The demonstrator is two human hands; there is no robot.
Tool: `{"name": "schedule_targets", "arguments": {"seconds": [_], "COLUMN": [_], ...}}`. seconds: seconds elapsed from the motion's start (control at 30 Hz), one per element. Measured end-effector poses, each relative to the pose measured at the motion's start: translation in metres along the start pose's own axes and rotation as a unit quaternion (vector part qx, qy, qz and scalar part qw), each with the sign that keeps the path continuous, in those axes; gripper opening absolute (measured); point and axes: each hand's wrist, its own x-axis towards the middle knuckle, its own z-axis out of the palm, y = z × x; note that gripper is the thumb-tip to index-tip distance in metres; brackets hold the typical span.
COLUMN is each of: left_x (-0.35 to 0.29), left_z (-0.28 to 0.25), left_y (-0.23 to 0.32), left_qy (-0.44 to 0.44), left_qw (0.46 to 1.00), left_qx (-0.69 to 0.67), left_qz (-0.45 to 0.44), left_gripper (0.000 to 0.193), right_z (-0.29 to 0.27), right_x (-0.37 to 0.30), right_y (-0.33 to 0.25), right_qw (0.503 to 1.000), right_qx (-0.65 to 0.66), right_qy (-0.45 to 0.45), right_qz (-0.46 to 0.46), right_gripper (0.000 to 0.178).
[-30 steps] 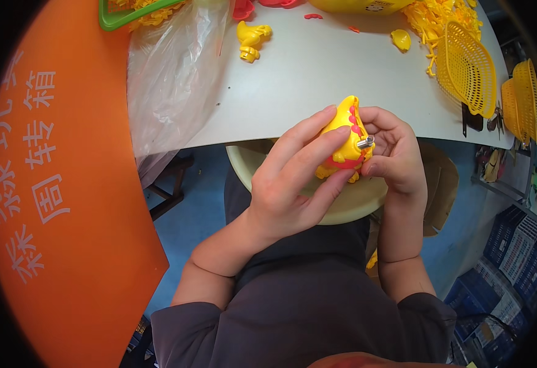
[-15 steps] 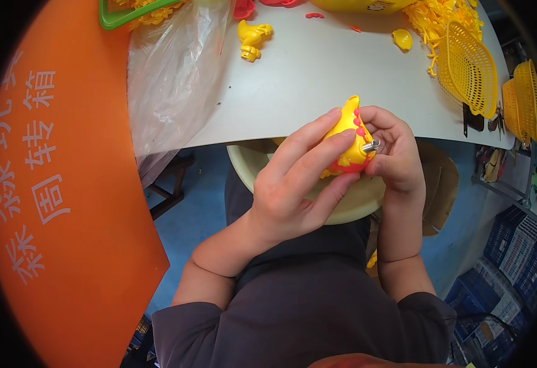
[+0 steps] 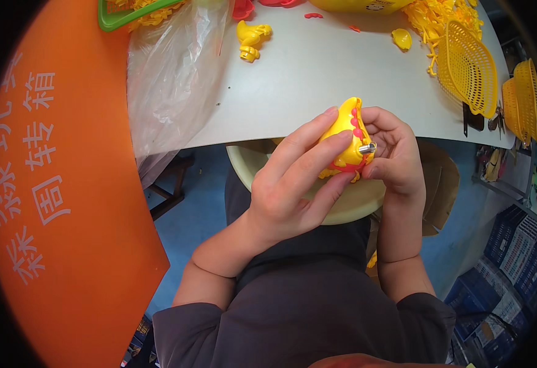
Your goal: The person is assembling small yellow and red plastic toy parts at a workbench.
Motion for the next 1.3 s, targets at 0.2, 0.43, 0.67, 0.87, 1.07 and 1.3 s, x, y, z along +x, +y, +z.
{"name": "schedule_targets", "arguments": {"seconds": [0.2, 0.43, 0.67, 0.87, 1.07, 1.3], "left_x": [-0.002, 0.000, 0.001, 0.002, 0.002, 0.002], "left_z": [0.002, 0.001, -0.002, -0.006, 0.001, 0.002], "left_y": [0.000, -0.001, -0.003, -0.012, -0.016, -0.012], "left_qy": [0.010, 0.009, 0.006, -0.033, 0.003, -0.033], "left_qw": [1.000, 1.000, 1.000, 0.999, 0.998, 0.998], "left_qx": [0.002, 0.012, 0.017, 0.006, 0.051, 0.054], "left_qz": [0.010, 0.022, 0.017, 0.024, 0.023, -0.030], "left_gripper": [0.051, 0.050, 0.050, 0.051, 0.051, 0.049], "right_z": [0.002, 0.003, 0.000, -0.002, 0.013, 0.008], "right_x": [0.001, 0.001, 0.004, 0.008, 0.008, 0.006], "right_y": [0.000, 0.000, 0.002, 0.001, 0.006, 0.009], "right_qw": [1.000, 0.999, 0.999, 0.997, 0.988, 0.986], "right_qx": [-0.010, -0.025, -0.024, -0.075, -0.144, -0.164], "right_qy": [-0.008, 0.007, -0.017, -0.024, 0.025, 0.008], "right_qz": [-0.009, -0.020, -0.015, -0.009, -0.057, -0.014], "right_gripper": [0.071, 0.071, 0.064, 0.059, 0.064, 0.068]}}
